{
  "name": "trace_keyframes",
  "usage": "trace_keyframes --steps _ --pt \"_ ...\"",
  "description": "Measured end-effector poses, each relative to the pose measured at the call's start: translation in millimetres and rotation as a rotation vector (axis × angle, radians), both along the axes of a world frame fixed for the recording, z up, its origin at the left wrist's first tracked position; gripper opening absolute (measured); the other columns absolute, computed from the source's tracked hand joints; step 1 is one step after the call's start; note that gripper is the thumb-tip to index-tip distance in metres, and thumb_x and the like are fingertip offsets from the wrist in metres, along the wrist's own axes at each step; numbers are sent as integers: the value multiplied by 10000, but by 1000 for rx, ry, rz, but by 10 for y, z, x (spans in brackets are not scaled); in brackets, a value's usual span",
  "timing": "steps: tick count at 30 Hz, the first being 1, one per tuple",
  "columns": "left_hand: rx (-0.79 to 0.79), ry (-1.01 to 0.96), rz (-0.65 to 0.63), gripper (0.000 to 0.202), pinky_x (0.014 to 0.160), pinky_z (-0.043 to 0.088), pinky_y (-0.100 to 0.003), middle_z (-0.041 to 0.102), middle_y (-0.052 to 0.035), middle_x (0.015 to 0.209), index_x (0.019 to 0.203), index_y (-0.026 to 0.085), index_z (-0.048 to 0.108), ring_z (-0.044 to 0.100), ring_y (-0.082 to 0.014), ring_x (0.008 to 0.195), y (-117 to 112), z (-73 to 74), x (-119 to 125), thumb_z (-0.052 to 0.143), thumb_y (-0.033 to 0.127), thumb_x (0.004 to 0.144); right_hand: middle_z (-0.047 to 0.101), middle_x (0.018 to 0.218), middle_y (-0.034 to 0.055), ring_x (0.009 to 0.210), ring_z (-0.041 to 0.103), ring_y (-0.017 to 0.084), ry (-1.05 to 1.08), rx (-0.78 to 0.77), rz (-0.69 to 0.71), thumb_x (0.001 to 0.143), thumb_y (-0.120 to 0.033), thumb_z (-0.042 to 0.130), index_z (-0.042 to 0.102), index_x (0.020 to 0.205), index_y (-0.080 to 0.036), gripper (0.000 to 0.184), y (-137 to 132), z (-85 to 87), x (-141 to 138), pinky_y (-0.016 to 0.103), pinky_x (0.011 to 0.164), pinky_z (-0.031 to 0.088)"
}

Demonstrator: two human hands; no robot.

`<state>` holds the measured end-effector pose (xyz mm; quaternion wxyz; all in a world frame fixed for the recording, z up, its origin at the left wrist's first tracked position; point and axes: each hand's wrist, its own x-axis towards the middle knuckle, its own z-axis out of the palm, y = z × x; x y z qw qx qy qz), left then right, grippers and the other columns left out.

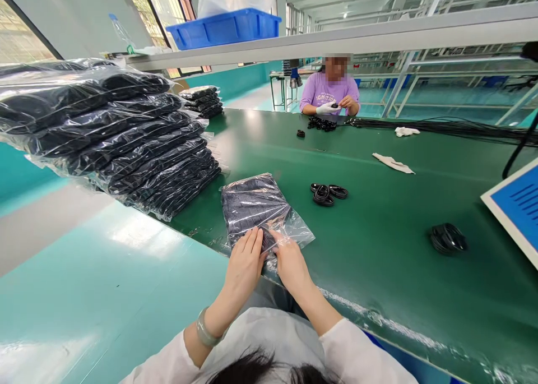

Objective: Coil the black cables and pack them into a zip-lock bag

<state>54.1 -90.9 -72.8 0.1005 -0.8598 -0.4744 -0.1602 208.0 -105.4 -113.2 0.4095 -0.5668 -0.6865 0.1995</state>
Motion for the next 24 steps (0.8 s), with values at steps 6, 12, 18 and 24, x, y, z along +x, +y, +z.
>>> trace_keyframes --steps 6,12,18,24 --pt "-52 3 -18 600 1067 465 -510 421 -110 1580 1488 156 464 476 -355 1362 50 205 179 589 231 906 329 1623 101 1477 354 222 -58 32 100 880 -24 304 129 1619 -225 786 -17 -13 39 492 1185 380" --pt "-43 92 -75 463 1092 443 -509 480 -52 1542 1423 218 556 473 -335 1391 179 92 213 488 181 967 348 1596 176 1497 296 312 -397 -113 60 997 -323 489 318 1570 -120 632 -257 34 149 538 1216 307" --pt "2 91 -163 489 1104 424 -539 444 -64 1564 1426 288 557 454 -346 1410 237 63 76 510 175 953 288 1616 121 1502 282 302 -493 -139 56 979 -554 513 343 1566 -198 707 -511 97 317 589 1217 265" --pt "-10 36 -193 530 1119 407 -568 459 -78 1552 1428 323 552 439 -345 1425 335 64 35 537 149 927 554 1464 113 1370 508 307 -383 -136 221 969 -425 586 584 1404 -243 472 -464 431 525 574 1165 355"
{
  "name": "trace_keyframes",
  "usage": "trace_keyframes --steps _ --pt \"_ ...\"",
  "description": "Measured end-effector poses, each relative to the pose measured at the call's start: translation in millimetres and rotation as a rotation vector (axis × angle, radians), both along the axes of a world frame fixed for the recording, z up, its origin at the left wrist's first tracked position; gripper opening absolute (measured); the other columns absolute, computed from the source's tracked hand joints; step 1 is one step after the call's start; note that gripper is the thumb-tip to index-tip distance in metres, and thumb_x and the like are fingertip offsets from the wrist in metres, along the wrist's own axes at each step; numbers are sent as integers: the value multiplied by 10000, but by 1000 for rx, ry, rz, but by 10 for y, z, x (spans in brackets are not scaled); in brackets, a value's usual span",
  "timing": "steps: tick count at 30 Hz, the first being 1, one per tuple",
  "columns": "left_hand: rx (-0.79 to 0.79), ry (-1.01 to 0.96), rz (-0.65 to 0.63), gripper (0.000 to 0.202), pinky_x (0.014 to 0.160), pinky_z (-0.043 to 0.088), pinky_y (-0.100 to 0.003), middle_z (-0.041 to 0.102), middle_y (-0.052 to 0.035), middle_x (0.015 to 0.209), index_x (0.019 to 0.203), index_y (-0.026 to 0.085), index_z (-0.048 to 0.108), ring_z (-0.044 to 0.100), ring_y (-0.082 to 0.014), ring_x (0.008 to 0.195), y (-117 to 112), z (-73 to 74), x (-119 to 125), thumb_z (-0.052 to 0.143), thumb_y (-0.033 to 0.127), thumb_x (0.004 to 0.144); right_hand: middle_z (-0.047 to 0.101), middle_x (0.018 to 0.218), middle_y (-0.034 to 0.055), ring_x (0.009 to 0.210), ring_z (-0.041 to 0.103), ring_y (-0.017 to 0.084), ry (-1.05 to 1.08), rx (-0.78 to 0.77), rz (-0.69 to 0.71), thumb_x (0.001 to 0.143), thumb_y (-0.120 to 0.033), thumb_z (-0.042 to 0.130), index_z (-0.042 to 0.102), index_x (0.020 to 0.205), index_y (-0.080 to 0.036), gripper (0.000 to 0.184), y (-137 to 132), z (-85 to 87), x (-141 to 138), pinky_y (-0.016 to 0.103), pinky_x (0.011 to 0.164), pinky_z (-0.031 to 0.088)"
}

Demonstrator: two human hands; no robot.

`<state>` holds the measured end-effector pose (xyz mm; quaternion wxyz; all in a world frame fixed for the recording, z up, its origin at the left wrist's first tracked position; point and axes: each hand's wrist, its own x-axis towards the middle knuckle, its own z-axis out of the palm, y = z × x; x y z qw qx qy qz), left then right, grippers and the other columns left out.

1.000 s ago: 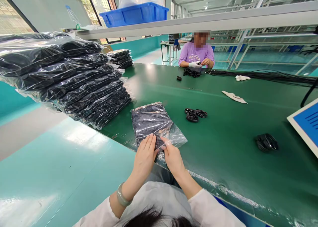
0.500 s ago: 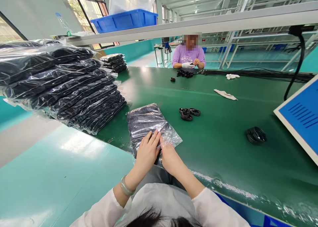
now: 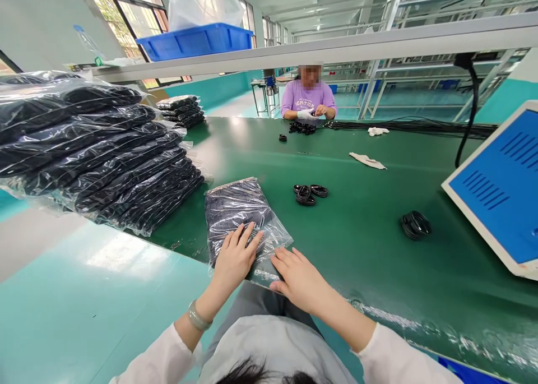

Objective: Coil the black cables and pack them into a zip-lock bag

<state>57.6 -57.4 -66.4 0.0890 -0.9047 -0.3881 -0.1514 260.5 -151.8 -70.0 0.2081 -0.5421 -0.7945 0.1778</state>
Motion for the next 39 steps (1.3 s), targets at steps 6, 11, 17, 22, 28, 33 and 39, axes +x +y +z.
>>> trace_keyframes --steps 6,11,17,22,28,33,39 --pt "41 50 -59 590 1191 296 -592 491 -36 1530 1465 321 501 424 -307 1440 -23 -23 7 451 62 937 678 1320 45 1273 578 250 96 -43 -366 984 -354 523 704 1230 -270 316 793 509 727 417 1142 383" --pt "72 -16 -79 528 1186 311 -592 498 -105 1523 1475 200 482 440 -322 1427 -156 34 122 462 126 953 584 1397 225 1324 507 411 84 -198 -625 998 -500 441 643 1319 -139 523 1739 596 1330 618 1095 341" --pt "-189 -337 -261 563 1167 408 -483 407 -112 1586 1512 237 382 375 -247 1474 -478 149 434 424 115 964 706 1233 138 1120 655 297 156 -371 -456 803 -671 679 744 1123 -215 561 2191 433 1411 410 1006 471" --pt "-494 -541 -106 604 1113 459 -494 309 -218 1608 1536 155 305 362 -310 1476 -249 128 1055 497 285 978 776 1021 49 929 708 217 230 -453 -263 762 -486 786 774 984 -247 327 2032 366 1500 314 860 546" --pt "-460 -536 21 578 955 513 -534 671 -234 1201 1371 74 510 610 -379 1181 340 42 1743 680 311 872 765 1070 19 986 703 208 359 -241 -243 867 -448 662 767 1027 -270 261 1458 399 1652 336 897 555" --pt "-741 -1062 -38 492 983 516 -465 620 -172 1284 1396 161 435 670 -259 1101 517 34 1731 562 317 946 683 1187 92 1067 661 227 467 199 -590 994 -420 412 650 1175 -203 370 864 215 1666 416 981 498" --pt "-1472 -1551 -198 540 1009 505 -466 651 -108 1217 1301 206 470 718 -269 1062 441 159 1704 716 382 853 672 919 55 805 621 204 422 555 -733 1019 -373 437 663 1110 -229 283 515 94 1391 372 783 517"
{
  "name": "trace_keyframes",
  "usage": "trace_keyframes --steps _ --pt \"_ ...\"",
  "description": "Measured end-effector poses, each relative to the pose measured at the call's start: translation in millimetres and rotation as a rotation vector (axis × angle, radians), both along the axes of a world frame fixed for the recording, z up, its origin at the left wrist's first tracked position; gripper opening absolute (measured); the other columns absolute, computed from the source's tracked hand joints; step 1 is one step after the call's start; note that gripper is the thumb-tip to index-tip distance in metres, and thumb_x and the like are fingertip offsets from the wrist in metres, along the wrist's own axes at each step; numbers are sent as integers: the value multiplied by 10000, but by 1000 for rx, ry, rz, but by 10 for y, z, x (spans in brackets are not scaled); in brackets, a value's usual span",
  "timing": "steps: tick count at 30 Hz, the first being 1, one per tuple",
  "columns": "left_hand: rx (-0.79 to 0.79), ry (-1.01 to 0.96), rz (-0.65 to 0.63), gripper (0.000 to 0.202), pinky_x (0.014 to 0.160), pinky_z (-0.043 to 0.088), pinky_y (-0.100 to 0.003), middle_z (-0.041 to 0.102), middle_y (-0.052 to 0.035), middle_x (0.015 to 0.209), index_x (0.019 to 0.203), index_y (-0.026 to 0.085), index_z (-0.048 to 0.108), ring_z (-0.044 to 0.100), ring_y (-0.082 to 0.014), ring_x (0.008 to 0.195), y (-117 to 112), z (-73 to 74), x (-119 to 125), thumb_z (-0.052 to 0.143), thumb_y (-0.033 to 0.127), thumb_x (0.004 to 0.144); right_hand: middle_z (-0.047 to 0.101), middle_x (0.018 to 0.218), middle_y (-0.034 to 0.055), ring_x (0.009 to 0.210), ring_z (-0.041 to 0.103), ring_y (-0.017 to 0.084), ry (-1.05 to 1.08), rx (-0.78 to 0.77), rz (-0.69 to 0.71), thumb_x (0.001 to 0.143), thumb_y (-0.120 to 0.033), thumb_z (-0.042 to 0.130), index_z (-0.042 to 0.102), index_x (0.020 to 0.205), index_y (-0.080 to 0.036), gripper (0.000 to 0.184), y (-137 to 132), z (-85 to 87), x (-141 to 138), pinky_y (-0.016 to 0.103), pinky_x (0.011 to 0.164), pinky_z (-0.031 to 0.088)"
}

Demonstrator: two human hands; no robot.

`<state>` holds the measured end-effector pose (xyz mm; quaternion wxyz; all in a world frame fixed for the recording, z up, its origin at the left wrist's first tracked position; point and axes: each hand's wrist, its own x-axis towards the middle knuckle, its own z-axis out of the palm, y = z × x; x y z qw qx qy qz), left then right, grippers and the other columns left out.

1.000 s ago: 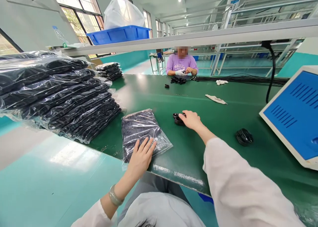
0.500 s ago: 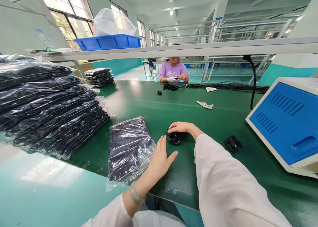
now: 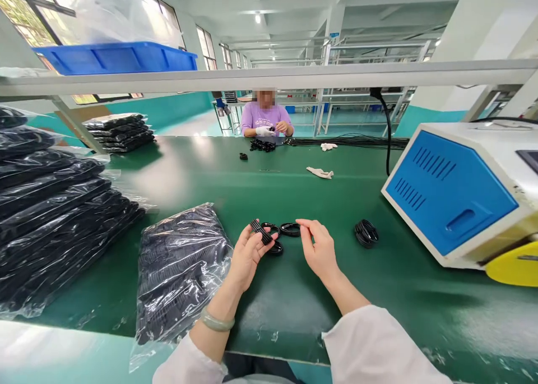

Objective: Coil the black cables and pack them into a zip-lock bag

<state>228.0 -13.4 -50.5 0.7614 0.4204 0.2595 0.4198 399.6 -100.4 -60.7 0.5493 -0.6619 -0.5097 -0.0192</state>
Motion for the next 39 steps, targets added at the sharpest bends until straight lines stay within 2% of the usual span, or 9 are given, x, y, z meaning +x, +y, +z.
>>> trace_keyframes --steps 5,9,18,21,24,26,29,33,39 --pt "-60 -59 -146 702 1034 481 -446 676 -85 1265 1437 305 395 698 -236 1103 -61 105 -2 745 302 828 627 989 46 806 601 180 42 7 143 996 -377 529 592 1254 -239 299 25 52 -260 357 791 532" --pt "-30 -58 -224 640 1039 479 -400 668 -95 1308 1378 277 456 661 -239 1176 -77 142 -24 752 254 811 612 1219 83 1014 616 214 68 3 249 941 -399 645 568 1307 -263 398 5 30 -347 380 889 549" --pt "151 -46 -213 615 1124 421 -452 543 -109 1483 1276 276 531 571 -270 1304 -85 102 -11 837 283 743 673 1277 60 1168 648 229 268 53 282 910 -328 697 589 1273 -274 382 -64 9 -367 427 1061 508" --pt "162 -50 -266 876 1080 473 -412 443 -86 1565 1409 346 463 565 -268 1305 -67 112 -44 900 245 658 674 1284 49 1224 620 233 243 53 330 913 -307 694 617 1270 -287 366 -112 83 -193 431 1097 482" --pt "-53 -57 -467 813 874 586 -306 628 -129 1363 1465 276 450 703 -221 1066 -31 136 -88 819 457 764 687 1265 37 1207 631 234 255 -20 469 894 -283 717 647 1247 -299 361 -176 189 45 425 1067 511" --pt "-222 -27 -645 693 691 604 -252 737 -171 1095 1371 137 562 749 -197 833 -15 146 -106 562 649 903 690 1259 32 1205 632 236 271 -95 583 888 -255 719 658 1240 -308 362 -216 253 156 421 1053 520" --pt "-297 1 -758 619 637 601 -227 763 -190 966 1238 67 648 757 -195 751 -25 148 -114 480 598 969 665 1315 29 1280 582 238 236 -182 678 917 -218 666 638 1282 -331 382 -258 320 196 446 1115 458" --pt "-222 -42 -599 424 819 602 -253 762 -132 1079 1289 165 622 760 -214 940 -67 158 -109 657 396 936 549 1449 45 1371 482 235 135 -125 600 958 -179 558 628 1278 -318 356 -269 356 110 455 1166 371" --pt "-196 -28 -612 580 938 561 -319 729 -72 1179 1430 306 506 739 -225 1028 -92 148 -95 724 356 895 675 956 23 943 633 200 -21 -48 411 901 -207 684 715 985 -260 104 -190 295 -19 377 890 456"
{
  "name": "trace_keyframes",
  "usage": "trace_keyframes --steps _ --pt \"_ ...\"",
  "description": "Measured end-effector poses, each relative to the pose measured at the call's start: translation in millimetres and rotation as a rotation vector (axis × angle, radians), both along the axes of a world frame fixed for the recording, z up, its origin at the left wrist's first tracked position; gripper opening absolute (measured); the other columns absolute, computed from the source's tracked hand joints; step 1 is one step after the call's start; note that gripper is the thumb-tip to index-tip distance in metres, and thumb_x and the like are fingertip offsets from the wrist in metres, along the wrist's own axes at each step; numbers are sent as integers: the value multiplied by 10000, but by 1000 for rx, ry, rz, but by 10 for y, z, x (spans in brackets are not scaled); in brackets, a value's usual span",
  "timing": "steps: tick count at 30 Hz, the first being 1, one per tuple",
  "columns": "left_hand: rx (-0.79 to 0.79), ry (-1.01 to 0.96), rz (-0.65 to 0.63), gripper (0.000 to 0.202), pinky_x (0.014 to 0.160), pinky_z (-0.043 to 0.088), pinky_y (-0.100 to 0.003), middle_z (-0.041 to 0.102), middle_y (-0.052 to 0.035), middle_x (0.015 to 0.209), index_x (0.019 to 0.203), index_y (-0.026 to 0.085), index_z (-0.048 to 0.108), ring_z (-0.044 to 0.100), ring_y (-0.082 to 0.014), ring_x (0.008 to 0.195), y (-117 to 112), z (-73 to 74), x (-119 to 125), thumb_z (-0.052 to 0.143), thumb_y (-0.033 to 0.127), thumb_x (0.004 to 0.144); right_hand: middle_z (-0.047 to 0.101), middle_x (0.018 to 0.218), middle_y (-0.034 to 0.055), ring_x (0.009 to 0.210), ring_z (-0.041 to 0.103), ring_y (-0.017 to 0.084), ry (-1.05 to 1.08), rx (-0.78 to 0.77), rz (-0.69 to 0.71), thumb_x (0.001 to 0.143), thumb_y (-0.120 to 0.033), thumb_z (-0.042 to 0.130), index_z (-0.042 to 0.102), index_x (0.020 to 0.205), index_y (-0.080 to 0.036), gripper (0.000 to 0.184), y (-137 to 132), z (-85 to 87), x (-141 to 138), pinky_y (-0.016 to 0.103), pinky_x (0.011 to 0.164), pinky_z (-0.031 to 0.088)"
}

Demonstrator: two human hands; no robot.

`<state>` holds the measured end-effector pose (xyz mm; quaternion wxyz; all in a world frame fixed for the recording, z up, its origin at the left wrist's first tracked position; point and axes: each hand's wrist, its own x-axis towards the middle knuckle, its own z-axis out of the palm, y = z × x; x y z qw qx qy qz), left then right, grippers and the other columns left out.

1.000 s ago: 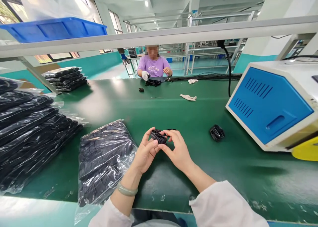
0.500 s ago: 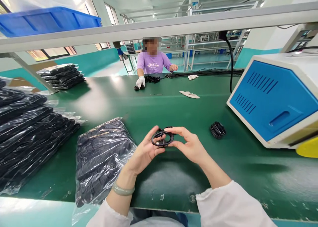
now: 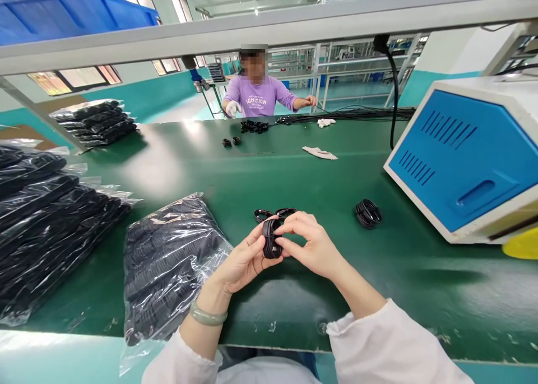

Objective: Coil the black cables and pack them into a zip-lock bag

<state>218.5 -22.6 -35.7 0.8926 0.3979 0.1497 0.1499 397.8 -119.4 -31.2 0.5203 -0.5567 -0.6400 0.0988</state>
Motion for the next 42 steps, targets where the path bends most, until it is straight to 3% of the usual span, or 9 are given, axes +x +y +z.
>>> trace_keyframes --steps 10,17,21,27,34,36,38,40,42 --pt "138 38 38 673 798 606 -290 648 -29 1163 1362 361 531 738 -164 869 -29 -24 48 833 225 777 646 754 -5 721 563 158 17 -115 111 955 -235 623 677 870 -231 101 -2 -27 -16 353 784 416" --pt "180 69 84 568 699 617 -258 605 -35 1192 1267 313 597 734 -152 784 -43 7 55 836 220 760 571 844 11 706 574 145 443 -189 235 955 -383 625 662 870 -226 182 -21 -54 -118 298 667 489" --pt "172 80 80 568 694 620 -256 606 -46 1216 1269 304 603 737 -152 769 -19 2 44 835 220 757 595 784 2 719 610 161 719 -336 379 926 -439 662 612 817 -214 256 -12 -27 -111 319 722 517" --pt "120 -80 28 550 666 605 -219 588 -54 1327 1275 328 602 739 -144 784 -1 4 18 807 217 777 664 758 15 808 639 182 703 -415 450 952 -470 624 553 756 -211 333 9 14 -42 331 814 495" --pt "63 -171 -28 622 616 567 -219 701 -12 979 1303 340 574 719 -151 726 -30 -42 7 835 290 740 691 808 18 788 633 167 643 -502 547 955 -549 584 648 1012 -177 382 37 27 -55 346 861 483" --pt "74 -154 -40 646 607 556 -239 701 -28 1068 1301 350 572 707 -153 717 -23 -54 -2 848 318 717 637 717 -9 669 561 132 673 -530 534 925 -587 608 648 1010 -173 425 45 7 -43 291 713 464" --pt "109 -136 -54 683 615 552 -267 666 -47 1224 1308 366 567 702 -160 730 -16 -33 -15 862 349 691 513 622 -58 551 409 90 708 -547 475 875 -609 661 626 930 -178 436 59 -30 -6 236 553 349" --pt "192 -115 -66 765 657 556 -303 607 -67 1348 1354 383 534 704 -176 769 -32 27 -38 875 368 669 424 616 -80 528 311 73 723 -521 367 836 -614 699 575 852 -188 444 84 -82 54 222 507 253" --pt "359 -18 -87 840 731 558 -342 562 -82 1410 1400 381 497 700 -194 825 -95 103 -83 885 333 657 416 641 -76 535 307 76 690 -455 214 835 -625 686 549 839 -195 452 122 -144 124 224 510 251"
